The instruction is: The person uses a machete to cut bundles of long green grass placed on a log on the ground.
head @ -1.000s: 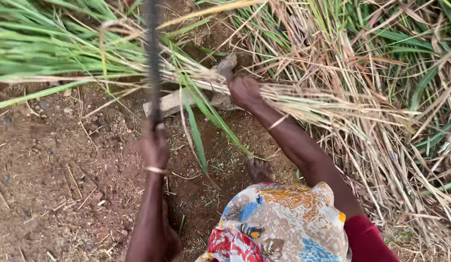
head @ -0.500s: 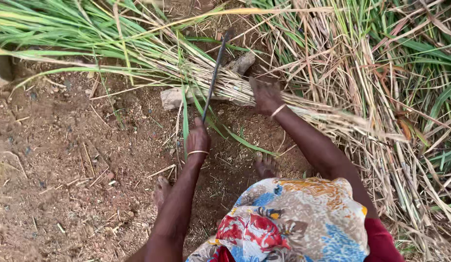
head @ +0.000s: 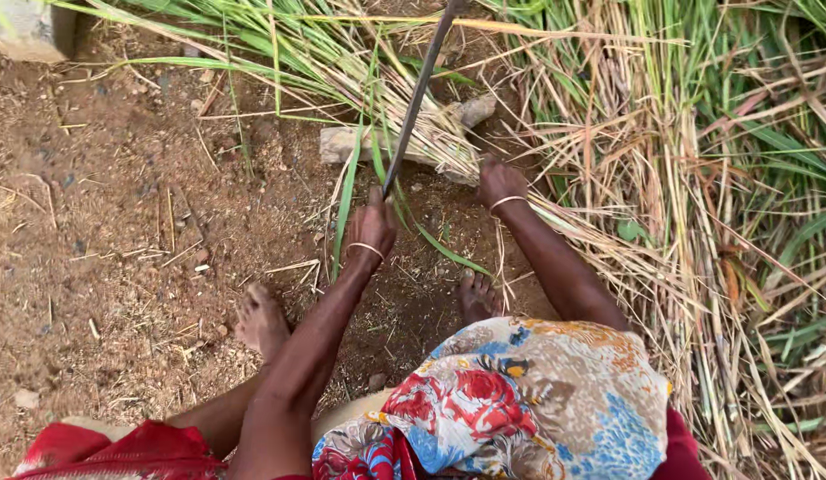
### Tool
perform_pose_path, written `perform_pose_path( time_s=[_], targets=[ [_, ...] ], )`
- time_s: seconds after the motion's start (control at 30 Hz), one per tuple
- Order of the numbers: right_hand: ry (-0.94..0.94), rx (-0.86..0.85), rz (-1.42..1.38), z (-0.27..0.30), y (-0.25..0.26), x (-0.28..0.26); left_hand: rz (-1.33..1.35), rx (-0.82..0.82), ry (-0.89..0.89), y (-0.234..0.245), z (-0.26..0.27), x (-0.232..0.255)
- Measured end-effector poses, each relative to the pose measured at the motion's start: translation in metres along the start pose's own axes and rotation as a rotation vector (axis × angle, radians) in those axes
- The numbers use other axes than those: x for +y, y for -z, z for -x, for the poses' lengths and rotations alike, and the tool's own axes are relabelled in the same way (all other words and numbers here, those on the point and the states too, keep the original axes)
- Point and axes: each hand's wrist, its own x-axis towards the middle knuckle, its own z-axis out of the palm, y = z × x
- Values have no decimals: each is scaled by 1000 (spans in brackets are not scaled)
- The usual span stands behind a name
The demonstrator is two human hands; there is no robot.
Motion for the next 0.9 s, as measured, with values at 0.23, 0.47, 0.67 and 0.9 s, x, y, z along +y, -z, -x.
perform_pose_path(
  time_s=[0.23, 0.47, 0.67, 0.9],
  targets=[
    [-46, -77, -12, -5, 0, 0, 100, 285, -313, -28, 7, -13],
    [52, 45, 116, -3, -16, -2, -119, -77, -24, -30, 17, -49],
    [-3, -171, -13, 3, 12, -5, 230, 335, -441, 3, 1, 17],
    [41, 10, 39, -18, -22, 10, -27, 193, -160, -27, 6, -39]
  ],
)
